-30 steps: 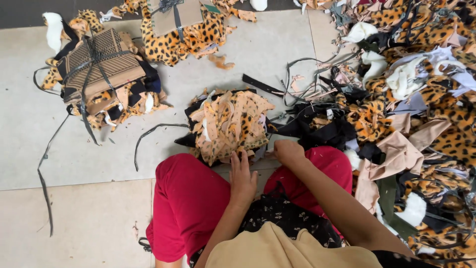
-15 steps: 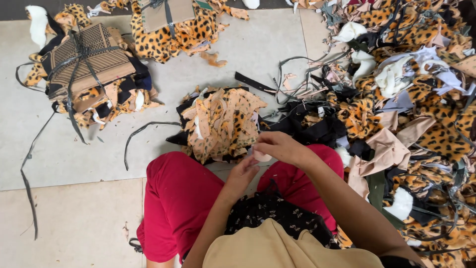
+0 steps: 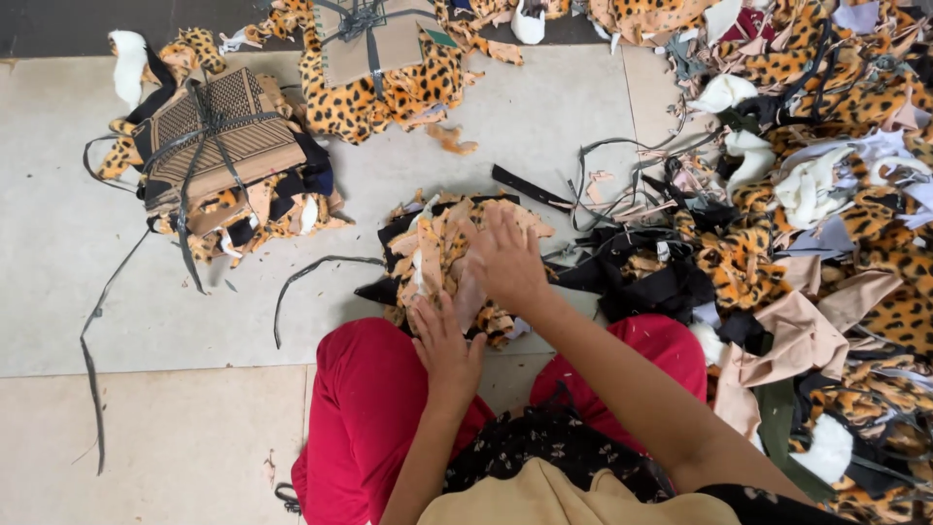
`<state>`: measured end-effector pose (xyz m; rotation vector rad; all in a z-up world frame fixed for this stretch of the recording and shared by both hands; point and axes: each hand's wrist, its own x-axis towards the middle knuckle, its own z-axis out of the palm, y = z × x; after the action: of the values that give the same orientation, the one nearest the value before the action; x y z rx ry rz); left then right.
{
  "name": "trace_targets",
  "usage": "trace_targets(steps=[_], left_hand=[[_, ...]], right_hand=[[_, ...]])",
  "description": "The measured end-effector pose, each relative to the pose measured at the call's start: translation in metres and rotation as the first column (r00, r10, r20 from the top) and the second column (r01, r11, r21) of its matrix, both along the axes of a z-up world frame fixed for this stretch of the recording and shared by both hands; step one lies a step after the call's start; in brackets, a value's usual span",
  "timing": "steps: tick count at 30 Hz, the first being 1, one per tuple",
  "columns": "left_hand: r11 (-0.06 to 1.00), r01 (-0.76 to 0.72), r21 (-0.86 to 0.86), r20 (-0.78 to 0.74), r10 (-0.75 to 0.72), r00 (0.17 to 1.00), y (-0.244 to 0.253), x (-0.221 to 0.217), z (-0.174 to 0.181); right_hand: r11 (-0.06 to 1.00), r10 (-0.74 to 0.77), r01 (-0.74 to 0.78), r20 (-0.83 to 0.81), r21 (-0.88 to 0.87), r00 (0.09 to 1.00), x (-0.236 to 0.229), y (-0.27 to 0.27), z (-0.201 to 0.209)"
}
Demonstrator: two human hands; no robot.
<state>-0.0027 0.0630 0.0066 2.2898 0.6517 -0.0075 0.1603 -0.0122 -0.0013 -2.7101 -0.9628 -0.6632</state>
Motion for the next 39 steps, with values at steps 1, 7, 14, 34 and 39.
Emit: trace_targets(steps=[1, 7, 14, 34, 39], left_hand=[[1.000, 0.002, -0.003, -0.001, -0.002, 1.000, -0.004, 0.006, -0.010], [0.928, 0.123, 0.352, -0.166, -0.067, 0.984, 0.000, 0.036, -0.048], [0.942, 0.211, 0.261, -0.321, -0.122, 0.939, -0.001, 0.046, -0.067], [0.795, 0.586, 0.158, -0.187, -0.559, 0.808, -0.109, 0.023, 0.041], [0.490, 0.838, 0.240, 0.008, -0.864, 0.503, -0.193, -0.012, 0.027]], right_hand=[[1.000, -0.002, 0.002, -0.001, -0.003, 1.000, 0.000, 0.001, -0.010], [0.963, -0.002, -0.127, -0.477, -0.237, 0.879, 0.004, 0.011, -0.019], [0.968, -0.022, -0.077, -0.383, -0.241, 0.923, 0.003, 0.010, -0.055], [0.899, -0.168, 0.366, -0.582, 0.241, 0.796, -0.074, -0.142, 0.054], [0.764, -0.419, 0.577, -0.458, 0.289, 0.784, -0.142, -0.259, 0.054]])
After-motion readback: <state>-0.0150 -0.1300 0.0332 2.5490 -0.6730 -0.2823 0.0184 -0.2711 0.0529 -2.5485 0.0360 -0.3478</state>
